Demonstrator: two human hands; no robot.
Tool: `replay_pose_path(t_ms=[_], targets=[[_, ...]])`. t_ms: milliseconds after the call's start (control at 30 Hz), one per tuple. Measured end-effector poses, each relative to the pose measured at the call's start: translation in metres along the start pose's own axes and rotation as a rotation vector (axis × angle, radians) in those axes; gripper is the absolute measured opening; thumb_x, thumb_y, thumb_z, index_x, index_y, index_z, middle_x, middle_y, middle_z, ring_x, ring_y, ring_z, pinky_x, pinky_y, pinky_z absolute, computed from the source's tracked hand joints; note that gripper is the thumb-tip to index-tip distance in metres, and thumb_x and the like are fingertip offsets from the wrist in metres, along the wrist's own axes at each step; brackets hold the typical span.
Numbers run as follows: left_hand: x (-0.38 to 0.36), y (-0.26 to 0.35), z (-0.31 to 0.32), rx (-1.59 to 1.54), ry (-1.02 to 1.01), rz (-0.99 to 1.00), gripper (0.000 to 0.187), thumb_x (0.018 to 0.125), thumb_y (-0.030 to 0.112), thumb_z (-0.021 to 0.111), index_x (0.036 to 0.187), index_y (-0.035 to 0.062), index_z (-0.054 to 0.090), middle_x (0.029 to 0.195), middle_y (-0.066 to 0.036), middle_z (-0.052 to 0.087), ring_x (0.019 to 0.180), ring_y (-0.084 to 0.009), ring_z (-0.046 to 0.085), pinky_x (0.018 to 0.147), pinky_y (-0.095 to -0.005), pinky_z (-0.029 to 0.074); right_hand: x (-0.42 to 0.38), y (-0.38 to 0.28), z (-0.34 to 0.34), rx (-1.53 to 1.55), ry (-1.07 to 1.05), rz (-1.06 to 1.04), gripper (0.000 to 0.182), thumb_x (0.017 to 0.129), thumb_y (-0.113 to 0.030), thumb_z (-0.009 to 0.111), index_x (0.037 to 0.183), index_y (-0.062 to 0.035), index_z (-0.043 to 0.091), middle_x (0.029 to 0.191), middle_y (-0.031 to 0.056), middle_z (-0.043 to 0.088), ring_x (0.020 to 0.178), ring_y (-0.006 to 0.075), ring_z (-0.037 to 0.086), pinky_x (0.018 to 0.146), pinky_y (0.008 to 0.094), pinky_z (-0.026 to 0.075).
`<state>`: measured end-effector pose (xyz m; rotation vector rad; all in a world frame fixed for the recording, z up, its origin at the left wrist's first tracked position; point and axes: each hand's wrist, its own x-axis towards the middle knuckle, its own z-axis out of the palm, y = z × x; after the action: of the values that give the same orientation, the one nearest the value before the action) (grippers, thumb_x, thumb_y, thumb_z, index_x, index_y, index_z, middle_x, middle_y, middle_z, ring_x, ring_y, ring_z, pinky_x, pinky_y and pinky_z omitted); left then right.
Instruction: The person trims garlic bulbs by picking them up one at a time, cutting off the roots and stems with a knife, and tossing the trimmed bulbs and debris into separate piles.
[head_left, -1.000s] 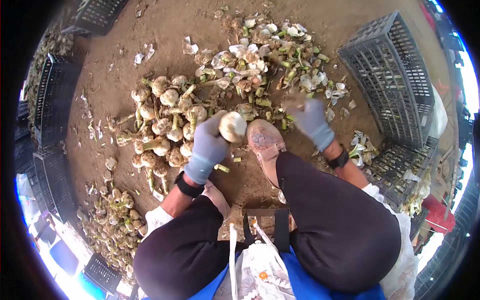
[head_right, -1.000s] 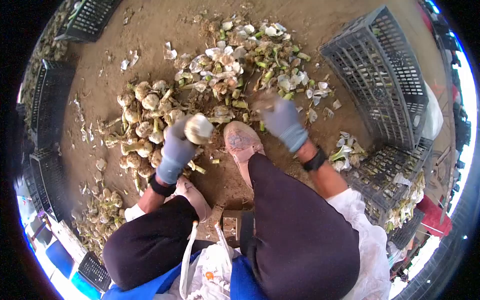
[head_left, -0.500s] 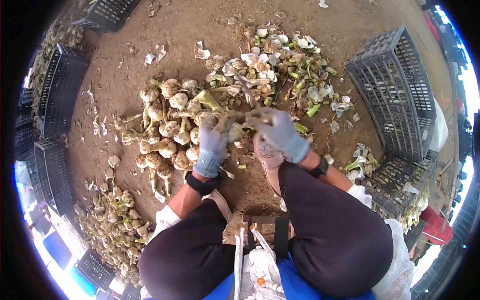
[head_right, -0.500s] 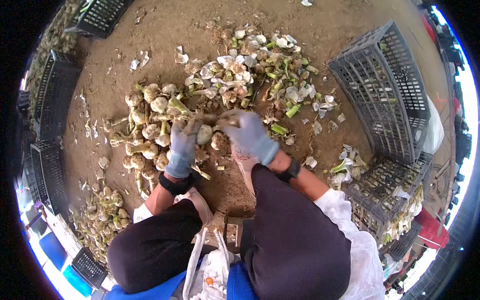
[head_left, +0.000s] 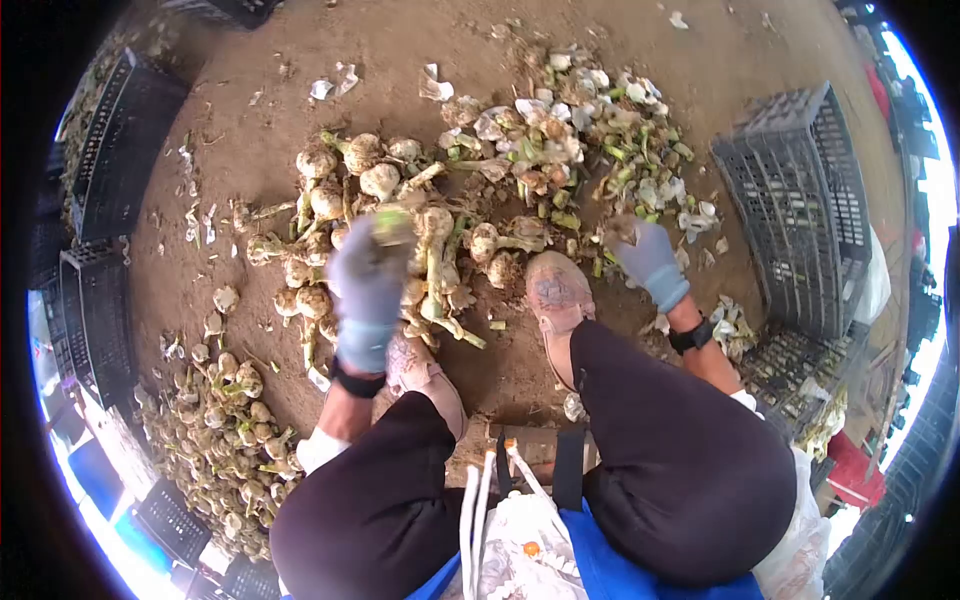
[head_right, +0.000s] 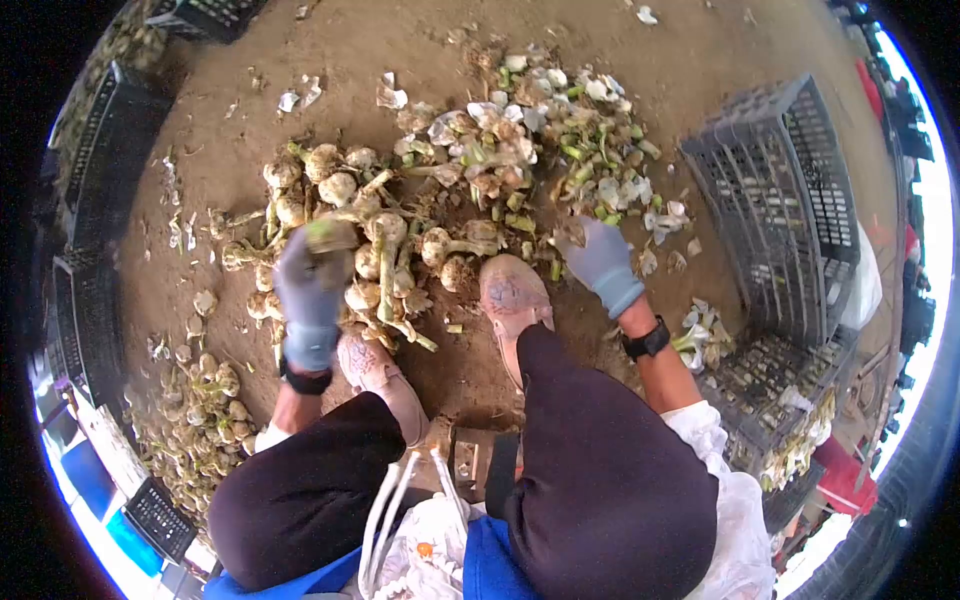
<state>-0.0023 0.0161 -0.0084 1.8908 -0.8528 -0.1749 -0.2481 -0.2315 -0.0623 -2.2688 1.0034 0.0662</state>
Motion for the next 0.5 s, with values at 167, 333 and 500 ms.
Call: replay_pose_path(t_ms=[167, 333, 500], targets=[[-0.063, -0.075, -0.194, 0.758, 0.289, -0.536, 0.028, 0.086, 0.024, 0.058, 0.108, 0.0073, 0.063, 0.088, -0.008, 0.065, 0.067, -0.015, 0.061, 0.053, -0.0222, 0.049, -0.004, -0.083, 0.009, 0.319, -0.246, -0.217, 0.045, 0.076, -0.031, 0.064, 0.111, -0.0034, 0.058, 0.094, 0.0163, 0.065, 0.084, 0.0299, 0.064, 0.069, 0.0377, 0.051], [-0.076, -0.032, -0.22, 0.932, 0.436, -0.671, 0.031, 0.084, 0.018, 0.055, 0.11, 0.0016, 0.06, 0.104, -0.016, 0.062, 0.089, -0.0217, 0.06, 0.074, -0.0314, 0.05, 0.016, -0.117, 0.082, -0.263, -0.197, -0.44, 0.058, 0.076, -0.036, 0.063, 0.121, -0.0026, 0.048, 0.095, 0.015, 0.06, 0.078, 0.0319, 0.063, 0.065, 0.0404, 0.051], [-0.025, 0.012, -0.057, -0.479, -0.165, -0.739, 0.034, 0.086, 0.019, 0.049, 0.112, -0.0015, 0.057, 0.103, -0.01, 0.061, 0.095, -0.0162, 0.056, 0.082, -0.0275, 0.044, 0.028, -0.116, 0.064, 0.057, -0.032, -0.414, 0.058, 0.076, -0.042, 0.067, 0.115, -0.0014, 0.053, 0.094, 0.0171, 0.063, 0.081, 0.026, 0.064, 0.07, 0.038, 0.052]])
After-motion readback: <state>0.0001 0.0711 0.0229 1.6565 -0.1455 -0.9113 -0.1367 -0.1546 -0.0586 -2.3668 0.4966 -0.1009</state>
